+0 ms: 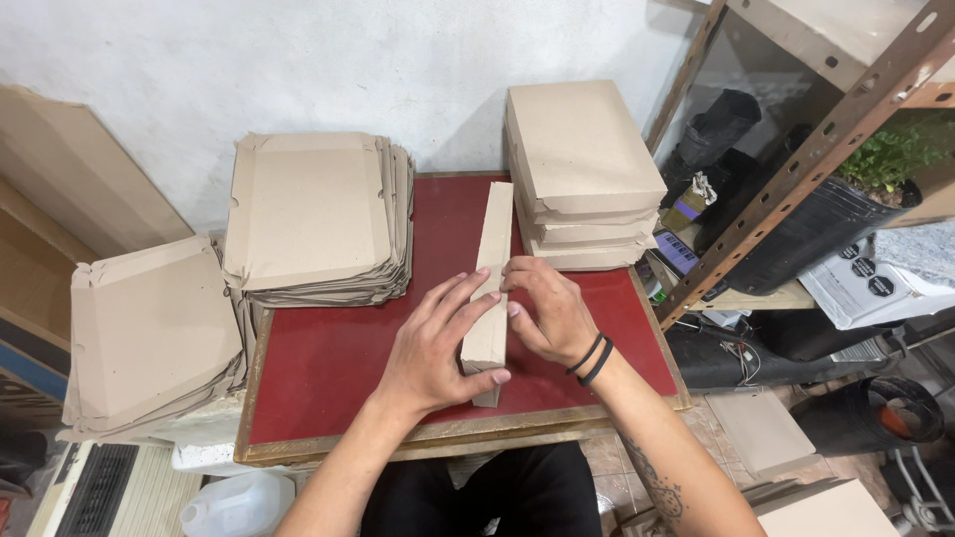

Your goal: The person assembles flat beige cardboard trays by folding and interlocking the side flaps. They repeatedly pick a tray from a stack, fold the sides into a rectangular shape, and place the finished tray onto a growing pile on the right.

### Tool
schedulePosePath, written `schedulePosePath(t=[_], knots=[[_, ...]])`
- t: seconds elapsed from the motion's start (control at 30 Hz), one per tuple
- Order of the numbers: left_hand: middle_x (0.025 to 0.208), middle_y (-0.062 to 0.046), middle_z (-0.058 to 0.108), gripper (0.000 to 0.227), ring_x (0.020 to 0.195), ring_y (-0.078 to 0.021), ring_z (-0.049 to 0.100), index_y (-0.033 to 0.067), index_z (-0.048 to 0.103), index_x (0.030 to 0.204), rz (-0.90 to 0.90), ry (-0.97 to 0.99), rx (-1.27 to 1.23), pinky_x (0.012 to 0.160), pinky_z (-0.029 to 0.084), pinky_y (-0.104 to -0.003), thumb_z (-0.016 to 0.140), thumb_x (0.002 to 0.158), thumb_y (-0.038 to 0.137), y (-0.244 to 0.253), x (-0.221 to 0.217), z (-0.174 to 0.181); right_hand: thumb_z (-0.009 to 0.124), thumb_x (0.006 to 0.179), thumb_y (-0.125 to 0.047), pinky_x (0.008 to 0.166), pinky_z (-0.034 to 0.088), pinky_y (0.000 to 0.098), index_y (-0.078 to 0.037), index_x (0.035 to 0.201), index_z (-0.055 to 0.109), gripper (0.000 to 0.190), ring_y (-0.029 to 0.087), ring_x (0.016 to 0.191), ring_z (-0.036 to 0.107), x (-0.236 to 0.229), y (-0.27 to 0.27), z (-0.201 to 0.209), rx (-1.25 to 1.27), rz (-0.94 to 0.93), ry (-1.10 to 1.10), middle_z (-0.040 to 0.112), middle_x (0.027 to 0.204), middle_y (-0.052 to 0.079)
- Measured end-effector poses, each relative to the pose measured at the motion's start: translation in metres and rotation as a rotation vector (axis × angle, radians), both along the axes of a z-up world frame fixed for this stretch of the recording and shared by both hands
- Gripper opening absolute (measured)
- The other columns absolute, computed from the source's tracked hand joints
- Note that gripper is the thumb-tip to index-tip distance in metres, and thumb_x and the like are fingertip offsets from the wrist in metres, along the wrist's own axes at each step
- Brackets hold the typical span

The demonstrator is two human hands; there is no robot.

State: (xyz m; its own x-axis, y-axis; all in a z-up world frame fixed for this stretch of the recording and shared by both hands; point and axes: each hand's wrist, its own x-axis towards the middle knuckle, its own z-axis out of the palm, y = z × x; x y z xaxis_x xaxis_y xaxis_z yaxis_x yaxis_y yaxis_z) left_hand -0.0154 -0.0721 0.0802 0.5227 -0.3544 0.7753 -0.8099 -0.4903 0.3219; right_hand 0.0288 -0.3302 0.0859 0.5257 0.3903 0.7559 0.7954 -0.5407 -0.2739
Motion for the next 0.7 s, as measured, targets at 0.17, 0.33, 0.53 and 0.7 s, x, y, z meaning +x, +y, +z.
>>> schedulePosePath(t=[0.17, 0.33, 0.53, 0.7], knots=[[0.173, -0.011, 0.073, 0.097, 0.147, -0.0461, 0.076, 0.0236, 0.078, 0.161, 0.031, -0.003, -0.003, 0.113, 0.068, -0.06, 0.069, 0.092, 0.092, 0.003, -0.003, 0.0, 0.041, 0.122, -0.057, 0.087, 0.072, 0.0558, -0.02, 0.126, 0.085, 0.057, 0.039, 0.103, 0.084, -0.008, -0.016, 0.004, 0.035, -0.033, 0.039, 0.073, 0.128, 0.008], [0.176, -0.013, 0.071, 0.095, 0.144, -0.0458, 0.078, 0.0227, 0.076, 0.162, 0.086, 0.055, -0.034, 0.104, 0.071, -0.06, 0.067, 0.095, 0.089, 0.014, -0.015, -0.003, 0.038, 0.123, -0.067, 0.089, 0.068, 0.0497, -0.023, 0.121, 0.087, 0.066, 0.034, 0.092, 0.076, -0.012, -0.045, -0.011, 0.123, -0.058, 0.128, 0.063, 0.124, 0.008], [0.188, -0.033, 0.051, 0.087, 0.147, -0.0675, 0.068, 0.0116, 0.069, 0.161, 0.092, 0.24, -0.228, 0.103, 0.07, -0.077, 0.074, 0.09, 0.062, 0.032, -0.043, 0.0, 0.082, 0.111, -0.06, 0.095, 0.064, 0.045, -0.015, 0.112, 0.088, 0.045, 0.026, 0.1, 0.074, -0.022, -0.062, -0.017, 0.207, -0.062, 0.343, 0.065, 0.118, 0.007], [0.177, -0.027, 0.067, 0.074, 0.149, -0.0579, 0.072, 0.0113, 0.078, 0.154, 0.19, 0.147, -0.25, 0.109, 0.07, -0.069, 0.071, 0.088, 0.044, 0.057, -0.043, -0.007, 0.097, 0.101, -0.02, 0.105, 0.068, 0.0511, -0.008, 0.119, 0.079, 0.028, 0.029, 0.111, 0.079, -0.022, -0.065, -0.038, 0.321, -0.072, 0.503, 0.067, 0.121, 0.011]])
